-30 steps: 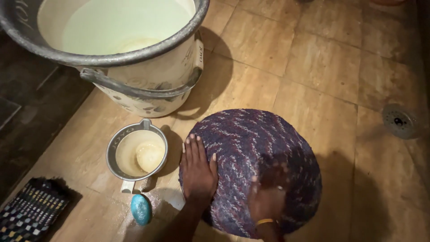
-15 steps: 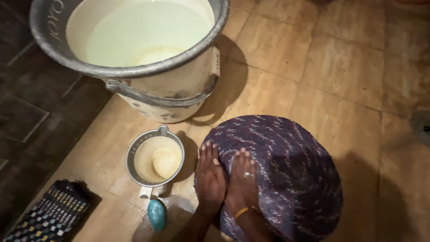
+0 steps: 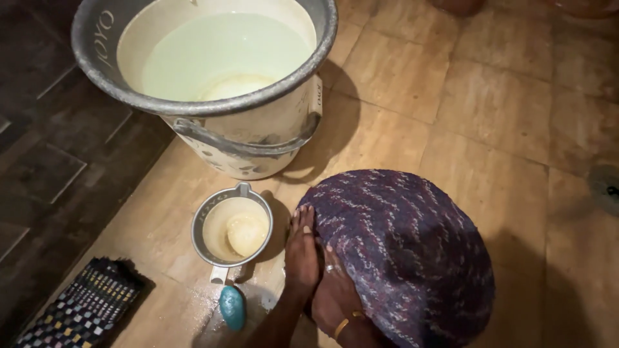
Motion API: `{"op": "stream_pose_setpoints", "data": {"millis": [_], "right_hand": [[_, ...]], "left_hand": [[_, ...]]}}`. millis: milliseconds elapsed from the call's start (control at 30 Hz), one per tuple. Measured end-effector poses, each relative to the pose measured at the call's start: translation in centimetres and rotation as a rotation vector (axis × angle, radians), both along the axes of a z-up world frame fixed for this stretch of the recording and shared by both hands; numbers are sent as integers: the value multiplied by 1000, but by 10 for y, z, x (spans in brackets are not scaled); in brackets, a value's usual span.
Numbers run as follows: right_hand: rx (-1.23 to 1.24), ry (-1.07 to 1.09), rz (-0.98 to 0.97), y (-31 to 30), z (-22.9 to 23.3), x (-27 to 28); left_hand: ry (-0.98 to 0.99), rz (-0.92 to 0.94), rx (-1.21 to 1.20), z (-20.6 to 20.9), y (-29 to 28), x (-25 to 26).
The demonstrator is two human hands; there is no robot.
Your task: The person scrubs a dark patterned doormat on the floor using a blue scrubbing tool and water from a nearby bucket. They repeatedly rub the mat surface with both hands and the tool, occasionally pausing to adjust grip or position.
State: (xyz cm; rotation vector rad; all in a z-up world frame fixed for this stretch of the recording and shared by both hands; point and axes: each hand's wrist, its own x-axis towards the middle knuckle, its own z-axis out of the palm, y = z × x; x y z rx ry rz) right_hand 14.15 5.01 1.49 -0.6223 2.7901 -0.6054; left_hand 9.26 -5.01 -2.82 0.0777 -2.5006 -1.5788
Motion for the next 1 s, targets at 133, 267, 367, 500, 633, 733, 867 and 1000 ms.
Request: {"op": "stream_pose_setpoints", "data": {"millis": [133,267,367,500,633,733,867,1000], "right_hand": [[293,-186,142,8,8,-11],[174,24,14,34,-1,-25],[226,297,-60,71,-18,-45],[213,380,-108,122,-29,-52],[196,390,-155,144,-37,-50],[92,431,-152,169,-46,-50],[114,533,-230,214,-51,-31],[139,503,-370,241,-52,-1]], "left_hand": [[-34,-15,-124,1,1,-1],[-42,-25,-130,1,1,1],[-10,-17,-205,2,2,2],[2,-10,-203,7,4,6],[30,-4,-214,12,4,6],[55,11,-235,13,6,9],[93,17,-278,12,7,10],[156,12,-335,9,8,10]]}}
